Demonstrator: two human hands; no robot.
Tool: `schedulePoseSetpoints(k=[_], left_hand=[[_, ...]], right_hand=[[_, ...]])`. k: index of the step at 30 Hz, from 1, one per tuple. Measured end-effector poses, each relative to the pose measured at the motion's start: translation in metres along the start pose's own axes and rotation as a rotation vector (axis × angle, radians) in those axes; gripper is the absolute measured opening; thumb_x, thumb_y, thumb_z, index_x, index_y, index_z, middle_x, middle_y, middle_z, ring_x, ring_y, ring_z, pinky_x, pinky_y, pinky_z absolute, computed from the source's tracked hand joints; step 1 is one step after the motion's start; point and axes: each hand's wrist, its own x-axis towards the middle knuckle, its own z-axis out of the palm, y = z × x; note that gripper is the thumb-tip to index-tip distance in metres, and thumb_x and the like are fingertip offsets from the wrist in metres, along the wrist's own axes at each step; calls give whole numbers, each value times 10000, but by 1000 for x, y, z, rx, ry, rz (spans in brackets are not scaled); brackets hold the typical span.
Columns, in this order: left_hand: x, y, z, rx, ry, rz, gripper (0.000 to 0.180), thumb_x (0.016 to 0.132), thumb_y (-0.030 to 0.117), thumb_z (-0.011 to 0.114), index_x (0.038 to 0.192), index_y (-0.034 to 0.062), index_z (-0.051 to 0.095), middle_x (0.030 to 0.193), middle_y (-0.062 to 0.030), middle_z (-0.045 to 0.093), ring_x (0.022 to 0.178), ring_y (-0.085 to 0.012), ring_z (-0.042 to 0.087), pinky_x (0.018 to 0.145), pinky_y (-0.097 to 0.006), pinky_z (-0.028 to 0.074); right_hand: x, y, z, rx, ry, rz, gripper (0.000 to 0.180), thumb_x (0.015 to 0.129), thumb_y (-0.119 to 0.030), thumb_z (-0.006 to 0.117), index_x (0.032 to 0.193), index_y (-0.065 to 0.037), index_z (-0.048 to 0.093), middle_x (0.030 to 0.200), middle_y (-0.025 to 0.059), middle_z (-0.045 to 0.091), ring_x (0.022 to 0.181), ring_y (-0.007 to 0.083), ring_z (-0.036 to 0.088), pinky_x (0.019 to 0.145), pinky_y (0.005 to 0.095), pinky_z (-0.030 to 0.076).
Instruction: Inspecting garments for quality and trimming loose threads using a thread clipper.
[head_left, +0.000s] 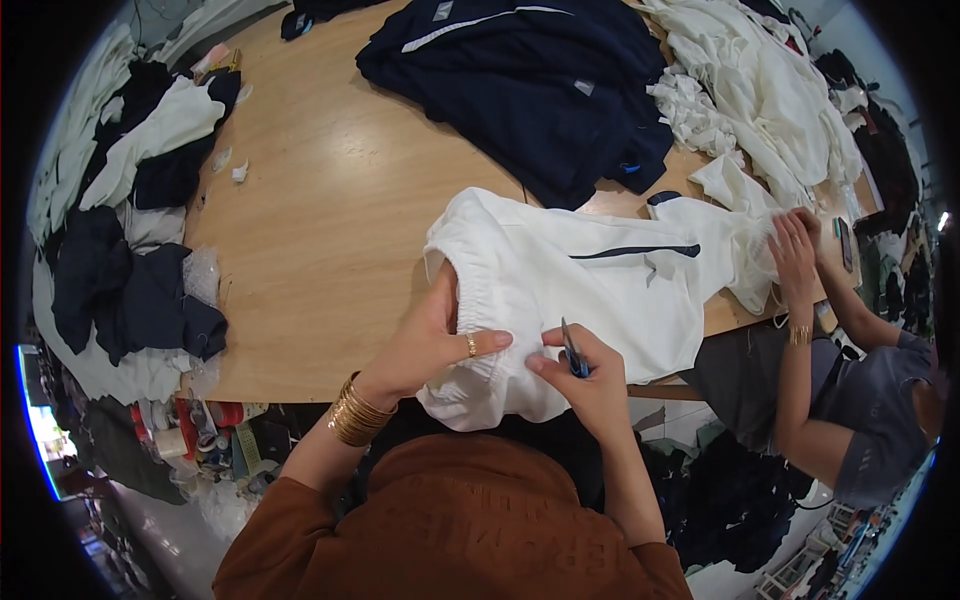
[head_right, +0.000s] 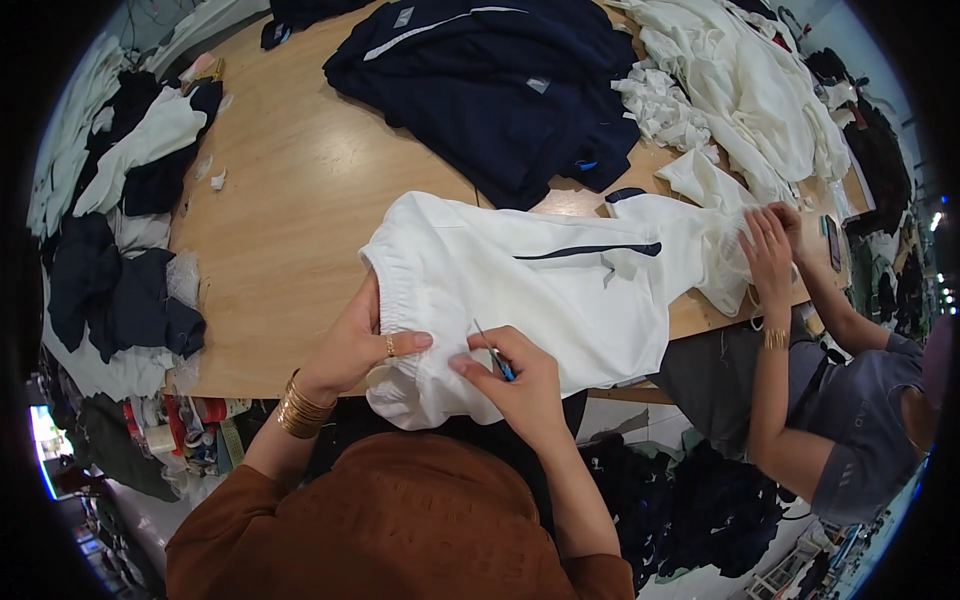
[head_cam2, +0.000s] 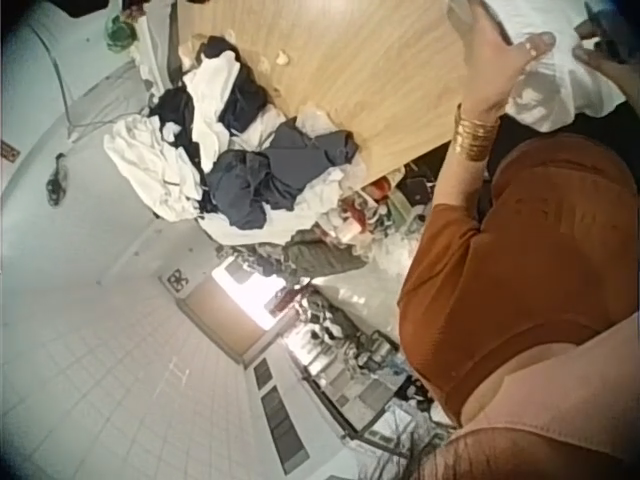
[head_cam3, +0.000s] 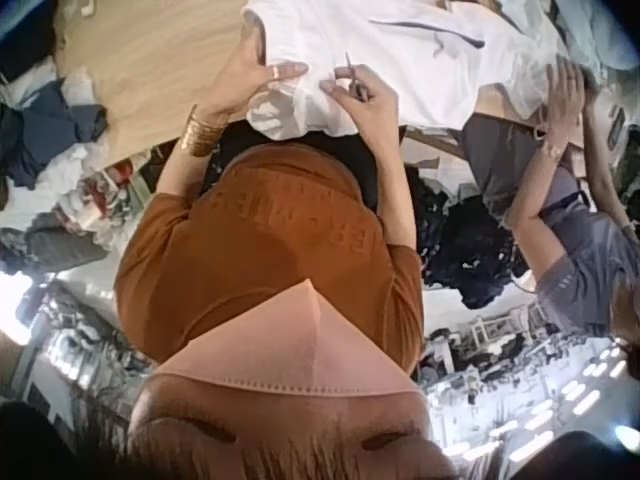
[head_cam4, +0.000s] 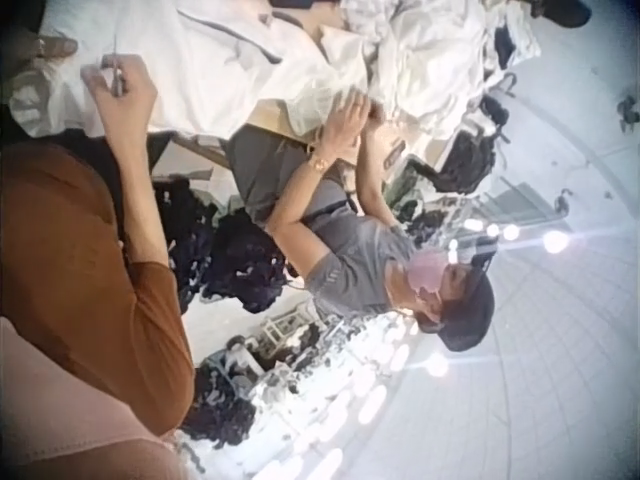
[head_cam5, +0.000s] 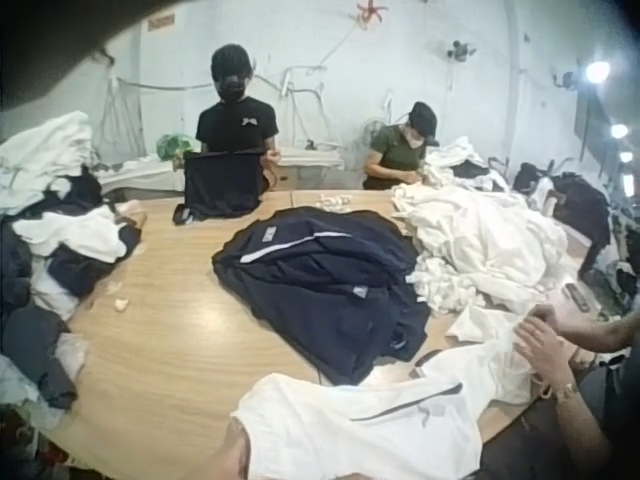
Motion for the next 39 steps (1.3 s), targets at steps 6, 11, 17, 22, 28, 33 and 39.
schedulePoseSetpoints(k=[6,11,17,22,28,33,39], left_hand=[[0,-7,4,75,-63,94,986,711,142,751,1409,-9,70,1401,-139,254,1298,-218,273,1054,-328,256],[-3,-4,2,210,-156,-27,1072,661,198,787,1415,-1,51,1413,-140,232,1317,-222,231,1063,-343,232],[-3,-1,9,-5,-155,-67,1037,680,140,770,1419,11,53,1408,-131,243,1304,-207,247,1058,-329,239],[-5,1,18,-37,-106,-25,1011,691,96,759,1417,9,60,1391,-119,267,1294,-200,264,1056,-324,245],[-5,4,19,-23,-92,-12,1003,694,85,758,1414,2,65,1379,-115,286,1281,-199,288,1050,-325,259],[-5,6,21,-28,-95,-23,1011,683,73,766,1412,-2,69,1379,-121,289,1279,-203,296,1050,-327,263],[-5,6,21,-18,-90,-2,1014,673,68,773,1407,-9,78,1377,-123,294,1274,-206,305,1050,-329,269]], right_hand=[[-2,2,-4,196,47,8,150,801,-98,669,769,-21,544,621,-63,435,570,18,353,509,187,280],[-6,-1,-1,275,48,84,144,816,-100,655,766,-26,543,626,-71,442,568,19,354,511,184,273],[-10,12,1,181,125,-15,121,813,-94,650,799,-28,549,661,-38,461,578,45,400,516,201,313],[-15,-6,-14,-251,182,-216,150,770,-99,680,828,-41,554,754,33,512,586,136,472,534,238,384],[-28,-29,-37,-501,142,-328,298,656,-196,759,913,-103,641,691,20,512,585,180,489,534,280,390],[-32,-17,-35,-783,161,-472,253,658,-246,746,871,-147,652,619,-10,445,544,172,415,507,297,315],[-30,-17,-30,-885,203,-539,227,674,-274,731,857,-168,650,602,-17,403,550,165,398,510,302,292]])
